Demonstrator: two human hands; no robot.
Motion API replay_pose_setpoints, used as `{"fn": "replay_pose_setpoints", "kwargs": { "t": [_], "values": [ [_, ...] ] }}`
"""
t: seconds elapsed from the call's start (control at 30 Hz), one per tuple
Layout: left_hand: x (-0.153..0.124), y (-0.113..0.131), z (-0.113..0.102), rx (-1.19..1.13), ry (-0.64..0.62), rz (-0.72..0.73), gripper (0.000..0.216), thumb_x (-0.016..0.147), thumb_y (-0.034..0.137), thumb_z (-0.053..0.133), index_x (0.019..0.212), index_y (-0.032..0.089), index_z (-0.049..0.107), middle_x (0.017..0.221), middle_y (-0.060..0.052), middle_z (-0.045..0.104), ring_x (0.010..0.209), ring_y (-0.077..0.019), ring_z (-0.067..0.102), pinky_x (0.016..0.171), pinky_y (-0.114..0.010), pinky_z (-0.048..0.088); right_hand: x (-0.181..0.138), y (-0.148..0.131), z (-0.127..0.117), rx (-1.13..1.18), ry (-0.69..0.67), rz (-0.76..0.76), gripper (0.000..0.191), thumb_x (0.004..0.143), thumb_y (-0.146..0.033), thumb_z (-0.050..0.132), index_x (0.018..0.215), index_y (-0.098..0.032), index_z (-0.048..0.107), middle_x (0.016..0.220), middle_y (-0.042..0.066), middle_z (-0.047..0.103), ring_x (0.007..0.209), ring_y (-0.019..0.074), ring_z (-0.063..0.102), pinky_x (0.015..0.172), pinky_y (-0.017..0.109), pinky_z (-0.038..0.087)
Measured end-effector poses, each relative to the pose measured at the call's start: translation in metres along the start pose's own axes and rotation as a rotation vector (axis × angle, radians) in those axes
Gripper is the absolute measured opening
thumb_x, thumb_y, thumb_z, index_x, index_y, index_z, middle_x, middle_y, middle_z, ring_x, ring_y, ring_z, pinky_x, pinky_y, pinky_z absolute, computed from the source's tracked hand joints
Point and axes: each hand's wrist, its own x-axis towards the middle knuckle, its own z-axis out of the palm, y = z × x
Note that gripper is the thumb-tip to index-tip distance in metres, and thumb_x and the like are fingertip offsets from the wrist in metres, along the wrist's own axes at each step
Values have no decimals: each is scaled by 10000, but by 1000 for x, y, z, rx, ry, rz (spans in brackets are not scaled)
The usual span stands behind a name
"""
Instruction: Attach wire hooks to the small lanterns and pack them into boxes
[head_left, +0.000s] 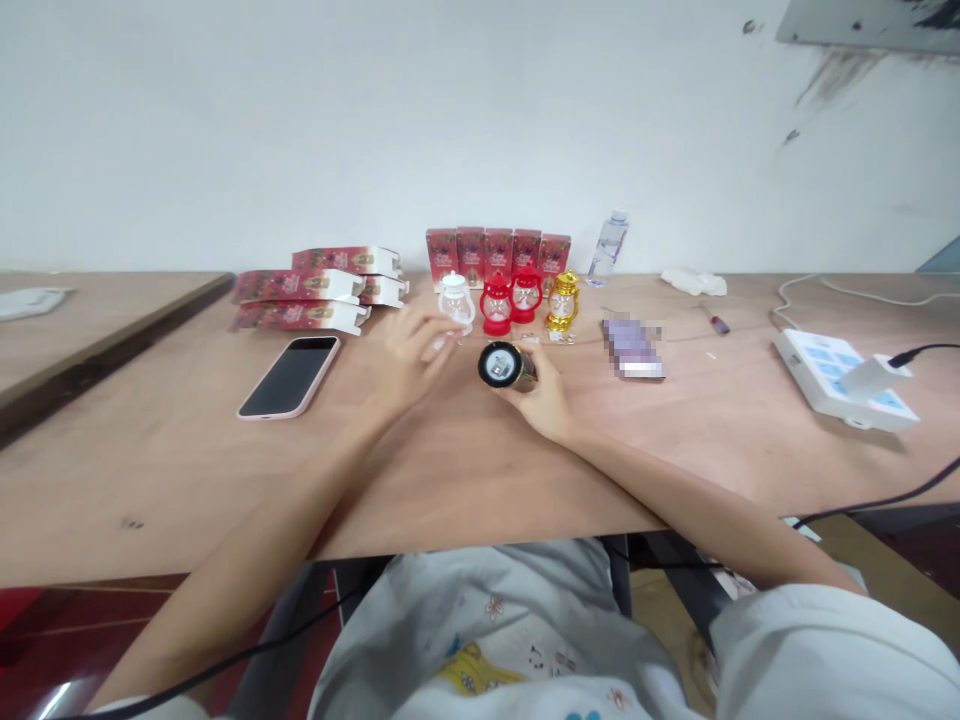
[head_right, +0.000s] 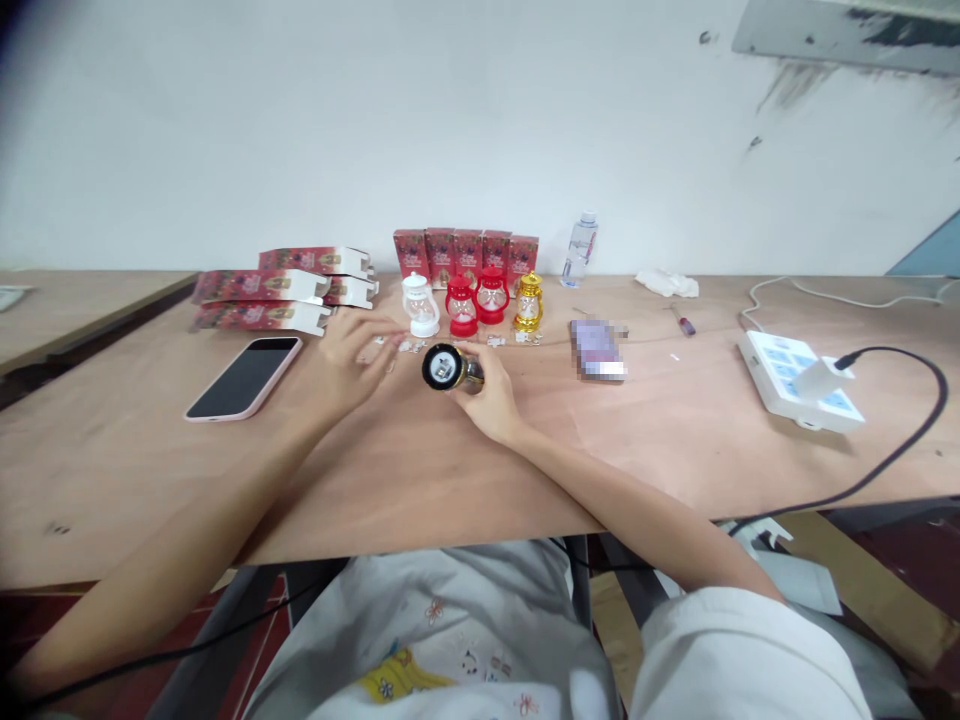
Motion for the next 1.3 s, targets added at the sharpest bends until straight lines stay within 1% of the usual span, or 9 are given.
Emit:
{"fn": "replay_pose_setpoints", "kwargs": {
  "t": [0.07, 0.2, 0.3, 0.4, 0.57, 0.77, 0.9, 1.07, 1.3],
  "values": [
    [0, -31, 5, 25, 21, -205, 233, 903, 352, 501, 905, 202, 680, 919, -56, 674, 934, -208, 564, 866, -364, 411, 0, 0, 0, -10, 3, 2, 491, 666, -208, 738, 1115, -238, 540, 1128, 52, 640, 1037, 219, 610, 922, 402, 492],
    [-5, -96, 23, -10, -118, -776, 267, 869, 309, 498, 1022, 162, 660, 972, -58, 688, 889, -208, 607, 823, -318, 441, 0, 0, 0, -20, 6, 0, 495, 661, -205, 737, 1115, -230, 542, 1126, 58, 646, 1026, 220, 614, 918, 404, 493],
    [-7, -123, 31, 37, -274, -940, 306, 805, 402, 599, 963, 157, 693, 910, -81, 703, 916, -285, 618, 833, -383, 429, 0, 1, 0, -22, 7, -3, 498, 662, -203, 735, 1119, -237, 542, 1127, 56, 649, 1023, 220, 617, 915, 405, 494],
    [-5, -129, 33, 75, -374, -930, 309, 743, 462, 662, 894, 201, 729, 892, -71, 717, 946, -325, 624, 845, -411, 418, 0, 1, 0, -24, 13, -10, 492, 660, -195, 740, 1109, -240, 546, 1124, 53, 650, 1039, 222, 612, 926, 405, 490],
    [-1, -129, 33, 79, -509, -809, 268, 716, 436, 683, 890, 241, 747, 912, -43, 736, 936, -288, 640, 791, -351, 431, 0, 1, 0, -16, -4, 0, 515, 659, -186, 744, 1128, -235, 539, 1153, 62, 642, 1051, 224, 611, 932, 406, 488],
    [-2, -126, 35, 56, -531, -688, 200, 730, 338, 650, 838, 192, 733, 869, -63, 734, 821, -248, 658, 716, -308, 444, 0, 2, 0, -17, -5, -2, 526, 660, -182, 742, 1138, -239, 532, 1162, 61, 636, 1070, 226, 604, 945, 411, 482],
    [-2, -114, 34, 59, -482, -620, 174, 766, 292, 602, 861, 171, 684, 943, -86, 714, 879, -247, 640, 768, -321, 446, 0, 3, 1, -7, -3, 16, 525, 655, -187, 745, 1134, -236, 534, 1147, 61, 641, 1054, 226, 609, 925, 404, 492],
    [3, -72, 19, -153, -190, -510, 181, 811, 324, 565, 885, 168, 617, 894, -67, 701, 829, -200, 641, 738, -300, 477, 0, 0, 1, 0, 2, 12, 503, 651, -184, 743, 1112, -225, 545, 1142, 61, 643, 1047, 223, 609, 933, 398, 482],
    [11, 12, -5, -492, -71, -431, 213, 750, 378, 690, 718, 169, 666, 779, -36, 704, 747, -170, 640, 708, -289, 496, 0, -1, 1, 9, -11, 5, 504, 666, -187, 740, 1124, -232, 535, 1143, 63, 639, 1048, 218, 612, 930, 393, 485]
  ]
}}
